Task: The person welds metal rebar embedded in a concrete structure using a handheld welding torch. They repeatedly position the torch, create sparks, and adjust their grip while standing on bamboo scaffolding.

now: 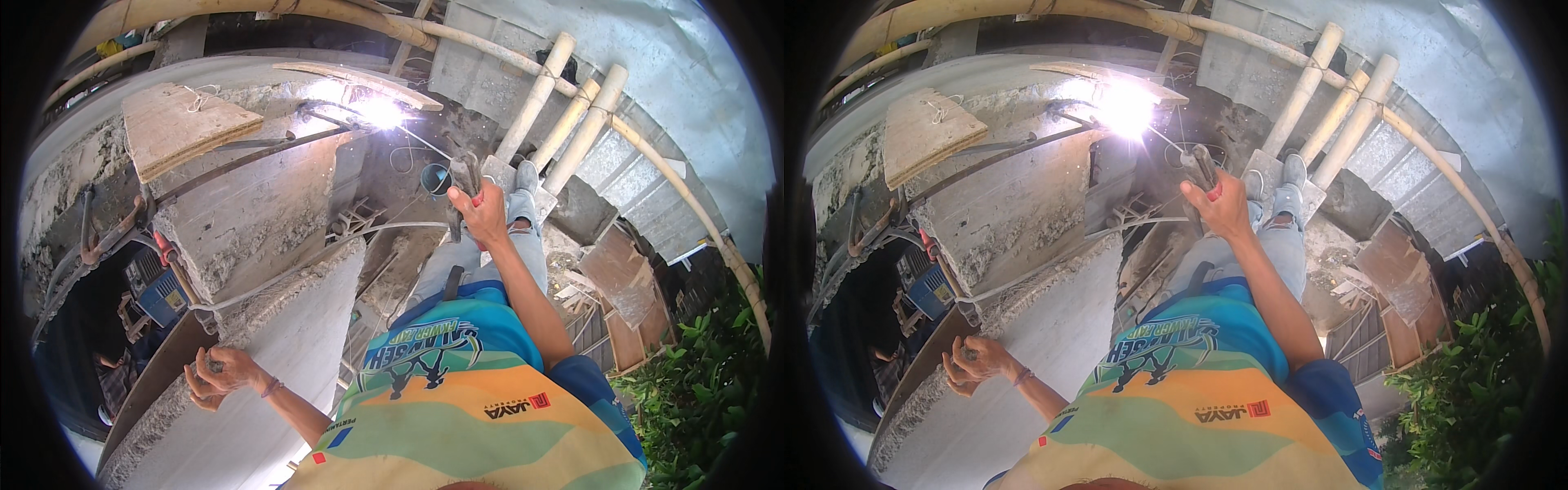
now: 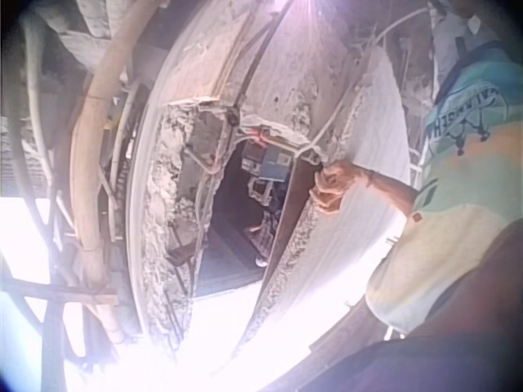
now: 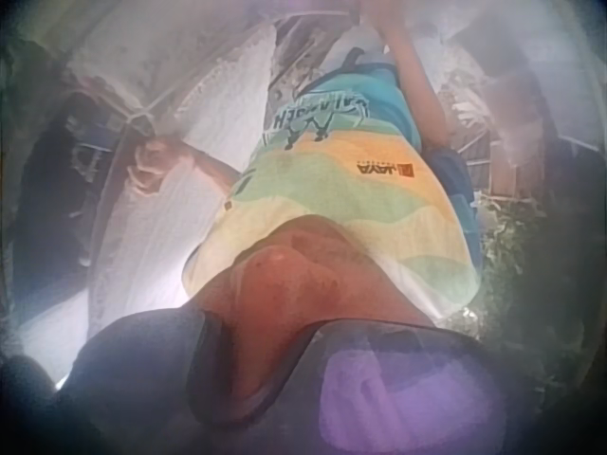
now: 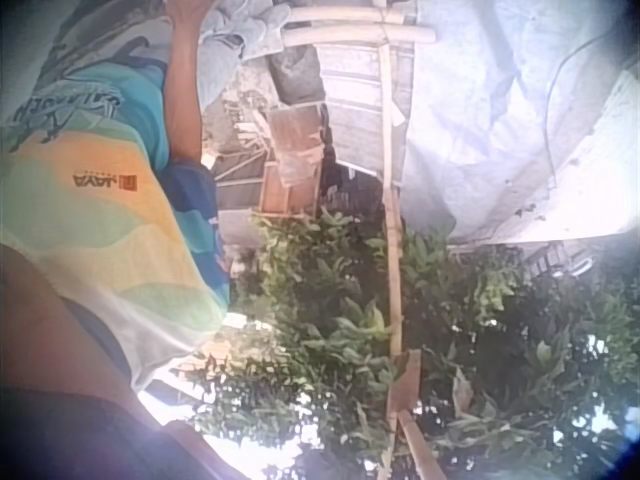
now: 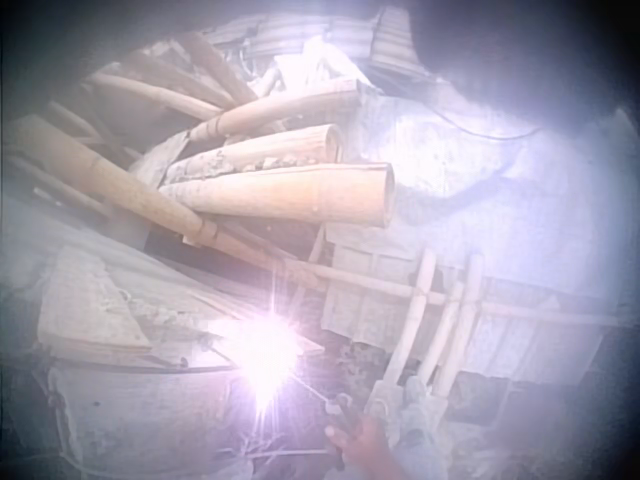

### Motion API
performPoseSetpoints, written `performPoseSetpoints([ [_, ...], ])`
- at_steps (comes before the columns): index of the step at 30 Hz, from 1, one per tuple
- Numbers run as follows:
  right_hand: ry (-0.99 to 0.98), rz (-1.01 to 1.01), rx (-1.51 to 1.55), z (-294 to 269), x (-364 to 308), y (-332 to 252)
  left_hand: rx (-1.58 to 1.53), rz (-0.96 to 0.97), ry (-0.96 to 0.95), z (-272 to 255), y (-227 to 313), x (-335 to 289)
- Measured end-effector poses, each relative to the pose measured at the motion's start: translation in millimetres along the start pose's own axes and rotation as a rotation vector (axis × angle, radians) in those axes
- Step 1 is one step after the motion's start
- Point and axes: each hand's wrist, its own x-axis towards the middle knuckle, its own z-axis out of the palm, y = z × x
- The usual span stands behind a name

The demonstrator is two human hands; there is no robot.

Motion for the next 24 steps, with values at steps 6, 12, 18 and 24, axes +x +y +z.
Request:
performPoseSetpoints([
  [6,-0.007,0.002,-0.007,-0.4,2.7,1.4,-0.011,0.001,0.003,0.1,0.8,0.1],
  [12,-0.002,0.018,-0.006,-0.8,1.4,4.1,-0.093,-0.049,-0.043,1.7,-1.2,-0.1],
  [18,0.053,-0.058,-0.004,2.7,1.9,16.8,0.008,-0.012,-0.004,1.1,0.8,-1.0],
  [24,0.044,-0.058,0.005,0.8,1.0,12.7,-0.016,-0.025,0.003,-0.2,3.8,0.7],
])
